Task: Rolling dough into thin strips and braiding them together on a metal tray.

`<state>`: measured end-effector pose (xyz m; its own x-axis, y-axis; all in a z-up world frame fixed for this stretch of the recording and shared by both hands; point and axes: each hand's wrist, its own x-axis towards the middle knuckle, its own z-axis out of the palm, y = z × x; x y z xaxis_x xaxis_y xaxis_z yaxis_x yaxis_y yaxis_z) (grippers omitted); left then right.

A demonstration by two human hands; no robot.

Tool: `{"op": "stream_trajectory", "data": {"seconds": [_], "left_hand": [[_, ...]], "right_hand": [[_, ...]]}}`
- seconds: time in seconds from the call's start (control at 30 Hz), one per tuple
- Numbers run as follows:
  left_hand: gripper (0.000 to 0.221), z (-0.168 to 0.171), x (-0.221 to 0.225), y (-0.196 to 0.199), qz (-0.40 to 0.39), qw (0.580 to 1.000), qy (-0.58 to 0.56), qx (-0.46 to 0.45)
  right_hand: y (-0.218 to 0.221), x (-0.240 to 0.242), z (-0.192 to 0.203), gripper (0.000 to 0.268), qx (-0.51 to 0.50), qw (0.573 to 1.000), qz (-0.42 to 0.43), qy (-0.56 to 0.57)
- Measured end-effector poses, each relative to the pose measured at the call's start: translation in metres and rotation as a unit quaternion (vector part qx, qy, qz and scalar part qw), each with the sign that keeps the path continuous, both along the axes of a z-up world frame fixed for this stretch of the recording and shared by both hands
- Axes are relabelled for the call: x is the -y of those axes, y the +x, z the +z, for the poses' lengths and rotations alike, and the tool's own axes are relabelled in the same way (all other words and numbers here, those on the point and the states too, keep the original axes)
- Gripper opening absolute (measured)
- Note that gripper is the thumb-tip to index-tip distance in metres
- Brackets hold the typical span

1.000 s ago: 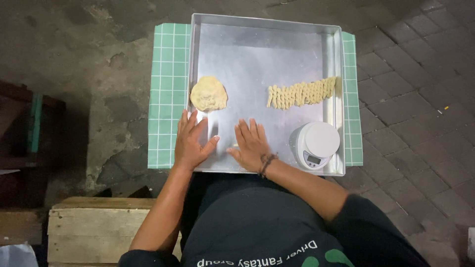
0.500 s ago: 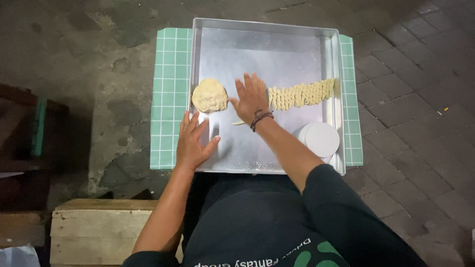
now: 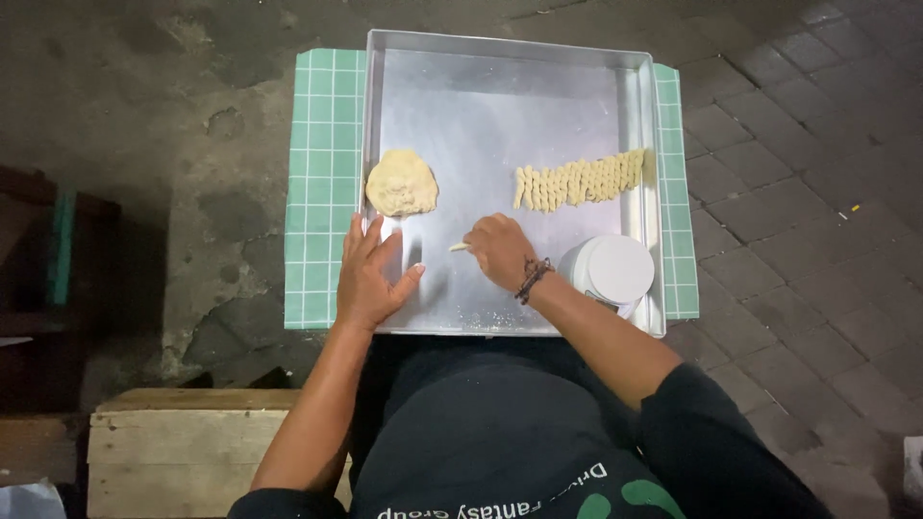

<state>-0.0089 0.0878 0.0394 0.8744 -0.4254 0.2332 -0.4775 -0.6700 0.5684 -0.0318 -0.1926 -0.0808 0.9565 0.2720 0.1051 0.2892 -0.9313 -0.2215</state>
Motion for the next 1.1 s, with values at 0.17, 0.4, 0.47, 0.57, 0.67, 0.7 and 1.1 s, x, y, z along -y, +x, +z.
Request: {"op": "stream_trajectory", "data": {"seconds": [0.17, 0.4, 0.47, 0.57, 0.67, 0.7, 1.1], "left_hand": [[0.063, -0.003, 0.000, -0.001, -0.016, 0.999, -0.019, 0.029], [0.062, 0.000, 0.001, -0.001, -0.020, 0.999, -0.032, 0.038], [0.062, -0.007, 0.000, 0.000, -0.021, 0.998, -0.029, 0.049], [0.062, -0.004, 0.000, 0.001, -0.018, 0.999, -0.020, 0.038], [0.063, -0.003, 0.000, 0.000, -0.015, 1.000, -0.017, 0.018], [0.063, -0.003, 0.001, 0.002, -0.015, 0.999, -0.020, 0.021], [0.058, -0.010, 0.000, 0.002, -0.017, 0.998, -0.022, 0.050]], "right_hand": [[-0.046, -0.016, 0.016, 0.014, -0.027, 0.999, 0.028, 0.002], [-0.073, -0.035, 0.028, 0.037, 0.016, 0.999, -0.024, 0.020], [-0.076, -0.050, 0.051, 0.053, 0.030, 0.999, -0.026, 0.021], [-0.073, -0.061, 0.065, 0.079, 0.019, 0.999, -0.038, 0.012], [-0.058, -0.068, 0.097, 0.084, -0.061, 0.996, -0.064, -0.018], [-0.049, -0.069, 0.113, 0.083, -0.114, 0.989, -0.080, -0.037], [0.058, -0.042, 0.101, 0.093, -0.087, 0.975, -0.198, -0.045]]}}
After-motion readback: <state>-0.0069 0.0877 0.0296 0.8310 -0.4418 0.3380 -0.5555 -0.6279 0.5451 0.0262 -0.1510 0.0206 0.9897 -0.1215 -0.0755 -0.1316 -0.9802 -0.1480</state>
